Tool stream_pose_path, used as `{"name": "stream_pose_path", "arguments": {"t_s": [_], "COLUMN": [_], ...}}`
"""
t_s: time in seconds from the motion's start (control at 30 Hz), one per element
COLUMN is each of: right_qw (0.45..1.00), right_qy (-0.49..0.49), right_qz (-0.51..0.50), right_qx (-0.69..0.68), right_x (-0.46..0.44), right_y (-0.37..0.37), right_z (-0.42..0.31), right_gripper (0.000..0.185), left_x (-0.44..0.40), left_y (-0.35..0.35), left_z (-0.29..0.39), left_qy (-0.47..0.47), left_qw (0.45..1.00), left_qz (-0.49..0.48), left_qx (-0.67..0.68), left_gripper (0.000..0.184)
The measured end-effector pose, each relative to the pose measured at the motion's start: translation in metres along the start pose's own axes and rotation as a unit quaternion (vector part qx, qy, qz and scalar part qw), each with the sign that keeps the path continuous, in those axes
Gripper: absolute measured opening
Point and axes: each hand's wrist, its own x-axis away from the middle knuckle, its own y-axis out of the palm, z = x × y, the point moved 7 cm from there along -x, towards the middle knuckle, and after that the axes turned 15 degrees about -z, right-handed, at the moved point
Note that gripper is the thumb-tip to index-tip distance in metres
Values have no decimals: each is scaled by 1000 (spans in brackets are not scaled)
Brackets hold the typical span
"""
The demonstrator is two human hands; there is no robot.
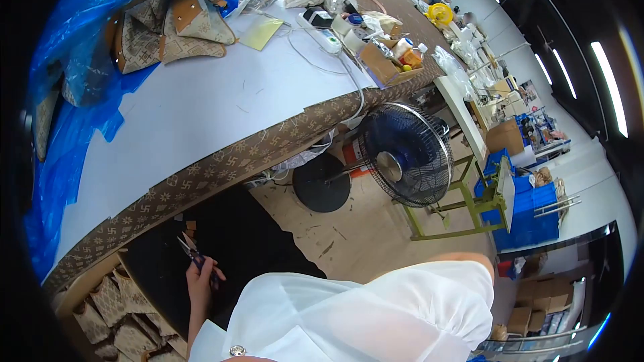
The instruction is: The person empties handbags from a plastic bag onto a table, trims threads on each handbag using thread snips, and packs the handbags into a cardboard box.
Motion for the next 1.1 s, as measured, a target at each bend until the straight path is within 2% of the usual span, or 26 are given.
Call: {"name": "stream_pose_path", "arguments": {"t_s": [0.13,0.33,0.57,0.9,1.1], "right_qw": [1000,1000,999,993,988], "right_qy": [7,13,18,-34,-61], "right_qz": [-10,-6,11,45,57], "right_qx": [1,-24,-28,-103,-131], "right_x": [-10,-13,-5,-23,-37], "right_y": [4,22,28,72,91], "right_z": [13,54,79,129,142], "right_gripper": [26,26,26,26,27], "left_x": [-3,-7,-6,-14,-13], "left_y": [-10,-4,-8,-6,-7], "left_z": [2,-1,-1,-9,-9], "left_qy": [6,8,5,-2,-11], "left_qw": [999,1000,999,1000,1000], "left_qz": [30,9,26,-3,11], "left_qx": [27,-8,23,12,18], "left_gripper": [20,20,21,19,18]}}
